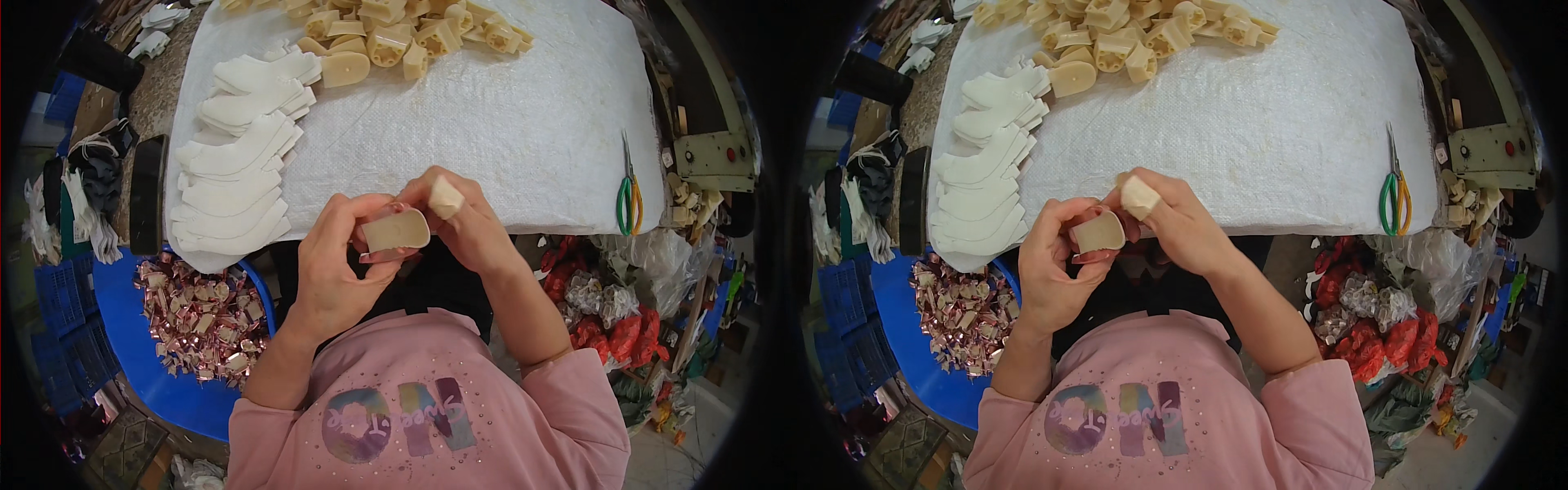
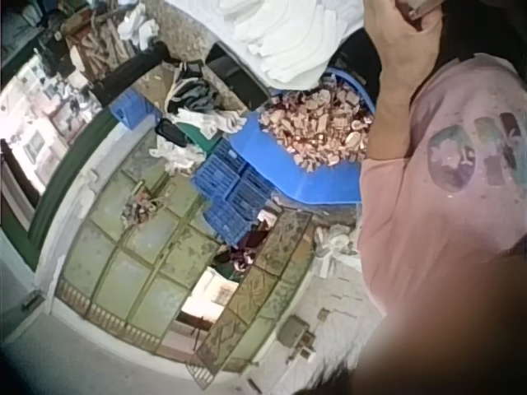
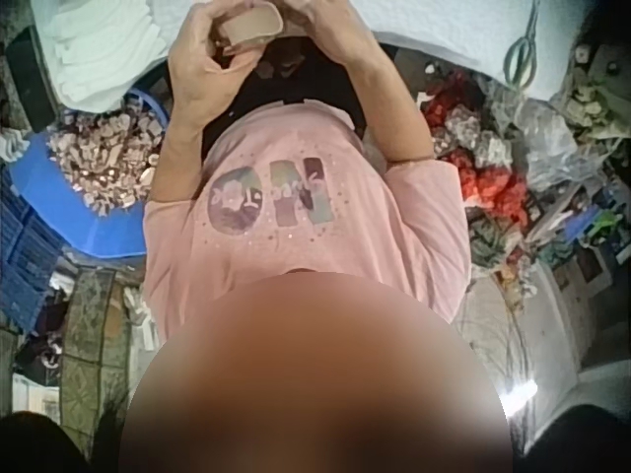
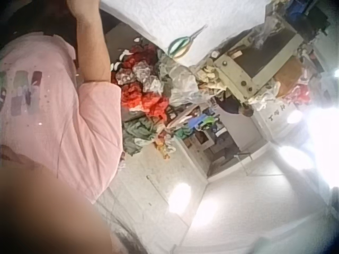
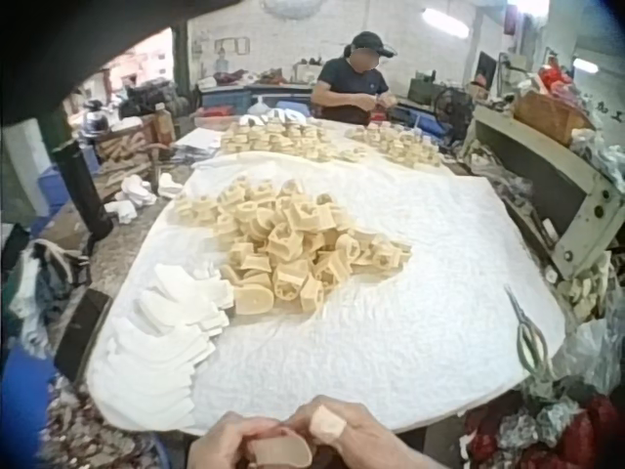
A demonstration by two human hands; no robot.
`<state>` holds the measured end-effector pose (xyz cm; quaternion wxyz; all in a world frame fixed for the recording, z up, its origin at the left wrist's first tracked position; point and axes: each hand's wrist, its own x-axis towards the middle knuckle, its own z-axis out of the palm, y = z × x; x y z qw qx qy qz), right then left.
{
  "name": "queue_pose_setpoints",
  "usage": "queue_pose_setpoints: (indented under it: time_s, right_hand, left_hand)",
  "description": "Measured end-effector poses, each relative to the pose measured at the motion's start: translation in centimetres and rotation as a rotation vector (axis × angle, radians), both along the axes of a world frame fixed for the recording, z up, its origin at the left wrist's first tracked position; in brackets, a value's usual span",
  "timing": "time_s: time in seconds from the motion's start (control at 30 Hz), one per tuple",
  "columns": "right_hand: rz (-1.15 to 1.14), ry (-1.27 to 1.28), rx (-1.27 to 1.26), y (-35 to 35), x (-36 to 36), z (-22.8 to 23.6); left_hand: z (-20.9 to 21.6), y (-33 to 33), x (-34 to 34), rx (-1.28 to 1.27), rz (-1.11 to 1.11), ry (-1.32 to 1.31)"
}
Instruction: The recorder is assembling internal shoe heel components by inserting white padding strips into the plastic heel shells.
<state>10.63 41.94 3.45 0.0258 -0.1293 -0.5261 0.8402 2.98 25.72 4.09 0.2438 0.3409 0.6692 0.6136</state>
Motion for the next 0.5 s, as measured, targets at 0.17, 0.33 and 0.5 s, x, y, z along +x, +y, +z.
queue_pose_setpoints:
  time_s: [0.17,0.33,0.5]
  right_hand:
    - [0.130,0.089,0.240,1.0,0.0,0.0]
    - [-0.085,0.252,0.908,-0.2,0.0,0.4]
    - [-0.022,0.129,0.439,0.1,0.5,0.0]
  left_hand:
    - [0.5,0.3,-0.4,0.027,-0.042,0.474]
    - [0.2,1.0,-0.2,0.019,0.029,0.498]
    - [-0.1,1.4,-0.2,0.029,0.095,0.590]
